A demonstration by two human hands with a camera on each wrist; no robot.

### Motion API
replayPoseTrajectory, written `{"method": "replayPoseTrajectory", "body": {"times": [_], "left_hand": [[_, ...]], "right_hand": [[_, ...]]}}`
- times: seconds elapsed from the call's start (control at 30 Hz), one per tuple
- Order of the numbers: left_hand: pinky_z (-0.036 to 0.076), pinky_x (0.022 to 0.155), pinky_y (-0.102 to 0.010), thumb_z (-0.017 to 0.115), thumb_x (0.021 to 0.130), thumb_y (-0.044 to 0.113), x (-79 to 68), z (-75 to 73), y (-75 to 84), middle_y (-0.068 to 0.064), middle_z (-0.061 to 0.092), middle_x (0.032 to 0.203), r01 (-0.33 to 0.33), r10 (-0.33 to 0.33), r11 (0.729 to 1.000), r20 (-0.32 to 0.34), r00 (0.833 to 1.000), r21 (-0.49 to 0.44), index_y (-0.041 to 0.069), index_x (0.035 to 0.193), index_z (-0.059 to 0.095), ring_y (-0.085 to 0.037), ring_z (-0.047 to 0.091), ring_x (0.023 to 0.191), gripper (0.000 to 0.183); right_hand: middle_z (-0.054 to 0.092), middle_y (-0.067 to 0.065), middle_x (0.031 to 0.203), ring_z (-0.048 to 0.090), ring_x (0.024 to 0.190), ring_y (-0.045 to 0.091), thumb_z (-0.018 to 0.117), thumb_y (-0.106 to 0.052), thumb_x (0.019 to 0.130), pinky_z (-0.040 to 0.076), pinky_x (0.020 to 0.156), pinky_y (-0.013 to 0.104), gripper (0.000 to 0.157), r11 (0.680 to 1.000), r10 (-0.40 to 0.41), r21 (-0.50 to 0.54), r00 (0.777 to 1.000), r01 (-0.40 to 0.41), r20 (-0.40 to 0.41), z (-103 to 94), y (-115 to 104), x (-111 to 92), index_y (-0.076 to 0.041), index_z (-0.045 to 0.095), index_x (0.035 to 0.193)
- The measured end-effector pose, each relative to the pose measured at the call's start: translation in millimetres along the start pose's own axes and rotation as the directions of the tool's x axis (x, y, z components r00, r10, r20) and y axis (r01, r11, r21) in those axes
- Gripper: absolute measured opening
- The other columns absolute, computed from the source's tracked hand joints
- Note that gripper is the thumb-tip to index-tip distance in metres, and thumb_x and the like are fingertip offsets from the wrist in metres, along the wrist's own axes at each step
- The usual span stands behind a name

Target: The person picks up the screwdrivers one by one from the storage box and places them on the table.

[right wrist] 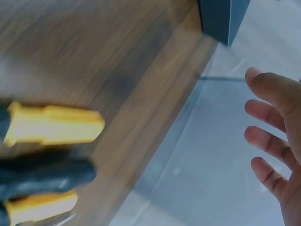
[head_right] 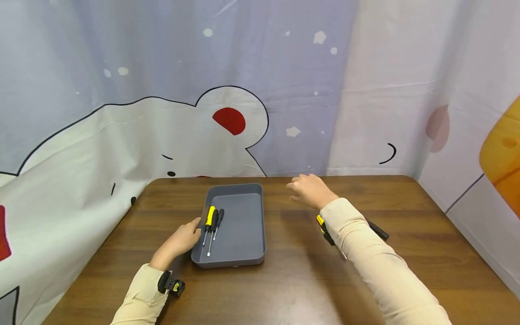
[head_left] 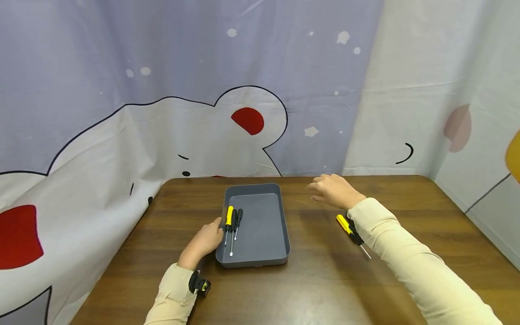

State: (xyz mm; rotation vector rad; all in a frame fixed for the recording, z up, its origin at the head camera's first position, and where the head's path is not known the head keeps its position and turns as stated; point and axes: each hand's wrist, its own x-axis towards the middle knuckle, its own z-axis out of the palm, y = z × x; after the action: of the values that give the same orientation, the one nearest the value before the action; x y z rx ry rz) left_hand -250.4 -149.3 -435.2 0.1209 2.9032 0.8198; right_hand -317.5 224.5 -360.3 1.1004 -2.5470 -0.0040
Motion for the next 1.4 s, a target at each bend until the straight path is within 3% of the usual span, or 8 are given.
{"method": "replayPoseTrajectory", "body": {"times": [0.3, 0.57, 1.1, 1.4], "left_hand": [[0.040, 0.103, -0.055, 0.039, 0.096, 0.012, 1.5, 2.4, 2.1, -0.031, 0.049, 0.137, 0.003, -0.003, 1.000, -0.009, 1.000, 0.009, -0.010, 0.143, 0.035, -0.043, 0.050, 0.126, 0.052], [0.043, 0.100, -0.054, 0.041, 0.096, 0.011, 0.8, 7.2, 8.6, -0.031, 0.052, 0.134, -0.007, 0.008, 1.000, -0.023, 1.000, 0.009, -0.009, 0.142, 0.037, -0.043, 0.053, 0.122, 0.051], [0.044, 0.099, -0.054, 0.042, 0.096, 0.012, 0.6, 10.5, 15.8, -0.029, 0.053, 0.133, 0.010, -0.010, 1.000, -0.018, 1.000, 0.014, -0.007, 0.143, 0.037, -0.041, 0.055, 0.121, 0.051], [0.047, 0.093, -0.053, 0.042, 0.097, 0.012, -1.8, 14.4, 20.3, -0.028, 0.056, 0.130, 0.006, -0.006, 1.000, -0.017, 1.000, -0.006, -0.006, 0.143, 0.038, -0.037, 0.059, 0.113, 0.050]], "right_hand": [[0.071, -0.002, 0.092, 0.064, 0.084, 0.022, 0.076, -0.014, 0.078, 0.049, 0.065, 0.036, 0.022, 0.990, -0.140, -0.037, 0.990, 0.139, -0.033, 7.3, -34, 44, -0.020, 0.075, 0.100], [0.071, -0.004, 0.102, 0.063, 0.094, 0.019, 0.076, -0.021, 0.080, 0.051, 0.076, 0.036, 0.026, 0.979, -0.197, -0.035, 0.974, 0.202, 0.108, 12.8, -60, 75, -0.022, 0.074, 0.105], [0.069, -0.004, 0.116, 0.062, 0.105, 0.020, 0.073, -0.020, 0.082, 0.051, 0.088, 0.039, 0.032, 0.967, -0.246, 0.003, 0.932, 0.255, 0.264, 42.8, -103, 114, -0.022, 0.072, 0.114], [0.069, -0.010, 0.115, 0.062, 0.102, 0.014, 0.074, -0.022, 0.083, 0.053, 0.086, 0.037, 0.030, 0.955, -0.254, -0.076, 0.922, 0.287, 0.290, 66.4, -116, 119, -0.026, 0.073, 0.112]]}}
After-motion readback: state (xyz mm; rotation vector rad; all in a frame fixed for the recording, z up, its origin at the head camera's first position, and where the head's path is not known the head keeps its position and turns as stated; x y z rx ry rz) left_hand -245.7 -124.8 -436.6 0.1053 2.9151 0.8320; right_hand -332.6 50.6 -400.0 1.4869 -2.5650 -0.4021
